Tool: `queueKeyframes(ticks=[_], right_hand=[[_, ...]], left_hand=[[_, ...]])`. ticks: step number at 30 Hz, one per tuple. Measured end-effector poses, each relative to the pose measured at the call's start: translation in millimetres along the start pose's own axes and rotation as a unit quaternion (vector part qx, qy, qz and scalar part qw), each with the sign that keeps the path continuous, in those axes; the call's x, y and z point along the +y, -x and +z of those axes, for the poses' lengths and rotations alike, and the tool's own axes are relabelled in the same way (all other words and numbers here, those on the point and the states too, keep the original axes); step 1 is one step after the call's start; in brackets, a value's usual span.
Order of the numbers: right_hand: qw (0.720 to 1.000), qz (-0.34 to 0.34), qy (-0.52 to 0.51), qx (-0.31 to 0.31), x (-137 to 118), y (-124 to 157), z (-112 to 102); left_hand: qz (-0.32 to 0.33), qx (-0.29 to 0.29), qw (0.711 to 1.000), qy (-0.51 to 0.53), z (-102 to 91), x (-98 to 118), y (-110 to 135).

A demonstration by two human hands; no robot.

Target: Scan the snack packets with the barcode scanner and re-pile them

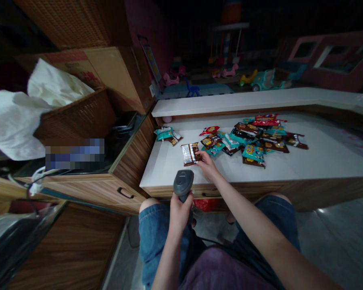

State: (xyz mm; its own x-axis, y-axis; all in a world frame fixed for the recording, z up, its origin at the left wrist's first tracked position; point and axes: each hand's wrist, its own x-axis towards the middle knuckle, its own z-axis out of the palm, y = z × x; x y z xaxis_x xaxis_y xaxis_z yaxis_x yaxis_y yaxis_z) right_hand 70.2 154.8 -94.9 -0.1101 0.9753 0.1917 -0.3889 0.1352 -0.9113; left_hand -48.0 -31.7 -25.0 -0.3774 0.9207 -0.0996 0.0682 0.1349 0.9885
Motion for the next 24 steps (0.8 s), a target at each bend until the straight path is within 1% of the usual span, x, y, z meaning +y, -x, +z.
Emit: queueKeyframes(ticks=[2, 4, 7, 8, 10, 12, 13, 15, 16, 17, 19, 21, 24], right_hand=[[1.000, -0.006, -0.002, 0.002, -1.4, 2.3, 1.9], [0.999, -0.024, 0.022, 0.000, -5.5, 3.7, 3.3], [0.990, -0.081, 0.117, -0.017, -22.6, -1.8, 1.5], [0.982, -0.102, 0.157, -0.018, -32.2, -6.9, -0.8], [0.959, -0.137, 0.247, 0.001, -56.3, -21.8, -8.5], [0.919, -0.143, 0.366, 0.036, -83.5, -40.3, -19.0], [0.887, -0.129, 0.439, 0.055, -96.6, -49.3, -24.6], [0.806, -0.075, 0.581, 0.084, -118.1, -62.9, -35.2], [0.777, -0.050, 0.620, 0.093, -125.9, -66.8, -39.7], [0.755, -0.027, 0.647, 0.099, -131.5, -68.5, -43.4], [0.734, 0.005, 0.671, 0.104, -137.6, -66.5, -47.4], [0.712, 0.023, 0.694, 0.103, -140.0, -60.1, -45.9], [0.689, 0.019, 0.717, 0.102, -141.9, -52.1, -30.5]], left_hand=[[-0.001, 0.000, 1.000, 0.000, -0.5, 0.0, 0.2], [-0.002, 0.001, 1.000, 0.002, -1.3, 0.6, 0.5], [-0.006, -0.002, 1.000, 0.010, -2.7, 1.9, 0.5], [-0.007, -0.004, 1.000, 0.012, -3.2, 2.0, 0.4], [-0.007, -0.003, 1.000, 0.015, -3.8, 1.6, -0.3], [-0.001, 0.003, 1.000, 0.019, -4.0, 0.1, -1.2], [0.002, 0.006, 1.000, 0.022, -4.0, -0.8, -1.7], [0.002, 0.007, 1.000, 0.028, -3.5, -2.9, -2.8], [0.002, 0.006, 1.000, 0.030, -3.1, -3.9, -3.3], [0.001, 0.006, 1.000, 0.030, -2.7, -4.7, -3.8], [0.001, 0.006, 1.000, 0.031, -1.8, -6.2, -4.7], [0.000, 0.005, 0.999, 0.034, -1.3, -7.7, -5.6], [-0.005, 0.002, 0.999, 0.041, -1.6, -10.1, -6.8]])
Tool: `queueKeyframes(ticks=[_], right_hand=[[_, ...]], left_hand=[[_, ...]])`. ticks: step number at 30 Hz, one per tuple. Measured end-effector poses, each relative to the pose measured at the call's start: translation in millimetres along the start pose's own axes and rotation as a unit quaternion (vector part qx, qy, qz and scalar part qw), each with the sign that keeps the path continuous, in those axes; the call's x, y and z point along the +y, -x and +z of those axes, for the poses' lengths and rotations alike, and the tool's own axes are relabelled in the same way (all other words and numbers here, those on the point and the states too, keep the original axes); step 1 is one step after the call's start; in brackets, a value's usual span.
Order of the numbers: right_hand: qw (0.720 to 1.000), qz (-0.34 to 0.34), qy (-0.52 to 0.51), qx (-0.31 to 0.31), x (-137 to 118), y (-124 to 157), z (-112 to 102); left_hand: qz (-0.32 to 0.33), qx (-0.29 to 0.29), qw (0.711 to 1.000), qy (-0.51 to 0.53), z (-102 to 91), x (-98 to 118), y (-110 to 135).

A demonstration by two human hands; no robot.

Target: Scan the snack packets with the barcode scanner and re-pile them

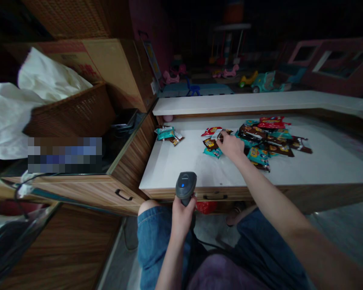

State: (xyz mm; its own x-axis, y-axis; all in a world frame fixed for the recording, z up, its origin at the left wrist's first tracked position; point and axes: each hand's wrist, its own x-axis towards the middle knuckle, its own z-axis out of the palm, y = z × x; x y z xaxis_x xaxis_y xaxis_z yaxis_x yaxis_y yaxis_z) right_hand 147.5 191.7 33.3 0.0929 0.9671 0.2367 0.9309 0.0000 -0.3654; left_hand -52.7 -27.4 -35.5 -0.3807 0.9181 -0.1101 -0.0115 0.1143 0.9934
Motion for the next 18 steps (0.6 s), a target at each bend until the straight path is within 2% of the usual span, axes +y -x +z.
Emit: queueKeyframes(ticks=[4, 7, 9, 13, 18], right_hand=[[0.997, -0.078, -0.009, 0.000, -44.8, -2.2, 7.8], [0.985, -0.136, -0.079, -0.066, -89.5, -20.6, 34.8], [0.978, -0.121, -0.124, -0.115, -119.1, -37.9, 60.2], [0.978, -0.062, -0.142, -0.141, -167.0, -68.4, 108.2], [0.975, -0.016, -0.179, -0.133, -193.1, -82.5, 140.6]], left_hand=[[-0.013, 0.000, 1.000, 0.003, -1.3, -2.8, -2.1], [-0.016, 0.004, 1.000, 0.005, -2.3, -5.6, -4.0], [-0.016, 0.009, 1.000, 0.010, -3.6, -8.6, -5.2], [-0.027, 0.016, 0.999, 0.025, -8.9, -16.9, -7.0], [-0.054, 0.015, 0.998, 0.031, -17.3, -23.3, -7.8]])
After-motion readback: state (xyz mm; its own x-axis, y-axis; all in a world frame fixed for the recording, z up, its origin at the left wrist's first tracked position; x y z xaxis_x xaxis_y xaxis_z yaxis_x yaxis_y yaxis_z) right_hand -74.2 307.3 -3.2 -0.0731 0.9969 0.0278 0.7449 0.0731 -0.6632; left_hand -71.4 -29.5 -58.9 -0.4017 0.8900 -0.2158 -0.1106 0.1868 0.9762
